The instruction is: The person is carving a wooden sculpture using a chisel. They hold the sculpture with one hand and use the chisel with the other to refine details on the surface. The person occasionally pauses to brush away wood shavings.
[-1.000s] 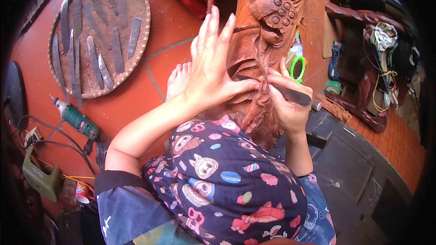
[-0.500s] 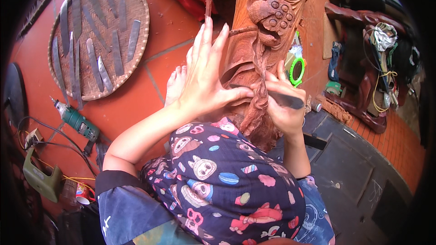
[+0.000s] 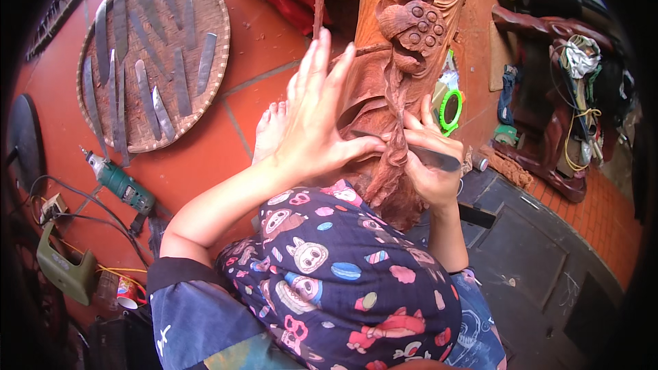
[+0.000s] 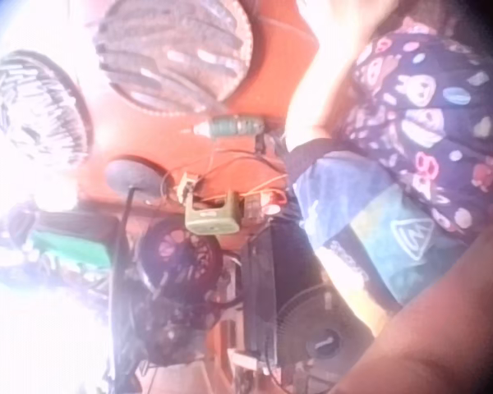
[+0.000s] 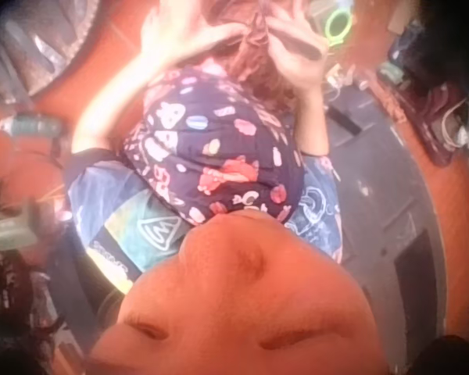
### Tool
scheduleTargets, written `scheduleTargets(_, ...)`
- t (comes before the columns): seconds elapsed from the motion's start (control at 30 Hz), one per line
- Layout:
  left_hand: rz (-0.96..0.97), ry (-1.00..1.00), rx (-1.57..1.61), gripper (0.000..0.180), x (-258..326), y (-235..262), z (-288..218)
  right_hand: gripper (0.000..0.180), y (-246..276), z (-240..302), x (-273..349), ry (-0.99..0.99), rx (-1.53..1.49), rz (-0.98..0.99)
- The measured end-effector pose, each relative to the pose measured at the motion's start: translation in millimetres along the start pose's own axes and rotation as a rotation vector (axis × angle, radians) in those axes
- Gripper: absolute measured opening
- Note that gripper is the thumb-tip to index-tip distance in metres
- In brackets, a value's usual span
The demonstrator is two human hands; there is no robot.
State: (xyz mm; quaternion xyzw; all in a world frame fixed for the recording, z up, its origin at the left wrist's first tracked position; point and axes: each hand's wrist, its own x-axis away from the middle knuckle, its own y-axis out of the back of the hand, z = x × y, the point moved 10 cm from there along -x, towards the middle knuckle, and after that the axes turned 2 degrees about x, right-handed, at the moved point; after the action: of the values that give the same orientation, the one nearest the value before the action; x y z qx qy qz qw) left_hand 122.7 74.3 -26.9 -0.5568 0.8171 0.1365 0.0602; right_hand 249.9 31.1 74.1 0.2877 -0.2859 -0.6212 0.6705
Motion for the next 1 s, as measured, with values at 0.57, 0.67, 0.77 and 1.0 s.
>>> scheduleTargets(0.57,0.005,-0.038,-0.019,0.125,-5.0,2.9,-7.4,0.018,-0.9,2.3,1.6,0.037,0.031,0.058)
scheduleTargets(0.67,-0.011,-0.034,-0.012,0.125,-9.8,1.7,-3.5,0.018,3.7,3.6,-2.7,0.018,0.019,0.013)
scheduleTargets(0.77,-0.028,-0.036,-0.038,0.122,-18.7,3.1,-6.9,0.019,5.6,2.1,-1.9,0.039,-0.04,-0.046)
scheduleTargets(1.0,0.058,-0.071,0.157,0.117,10.9,6.1,2.6,0.025,4.1,3.8,-1.3,0.157,-0.003,0.115)
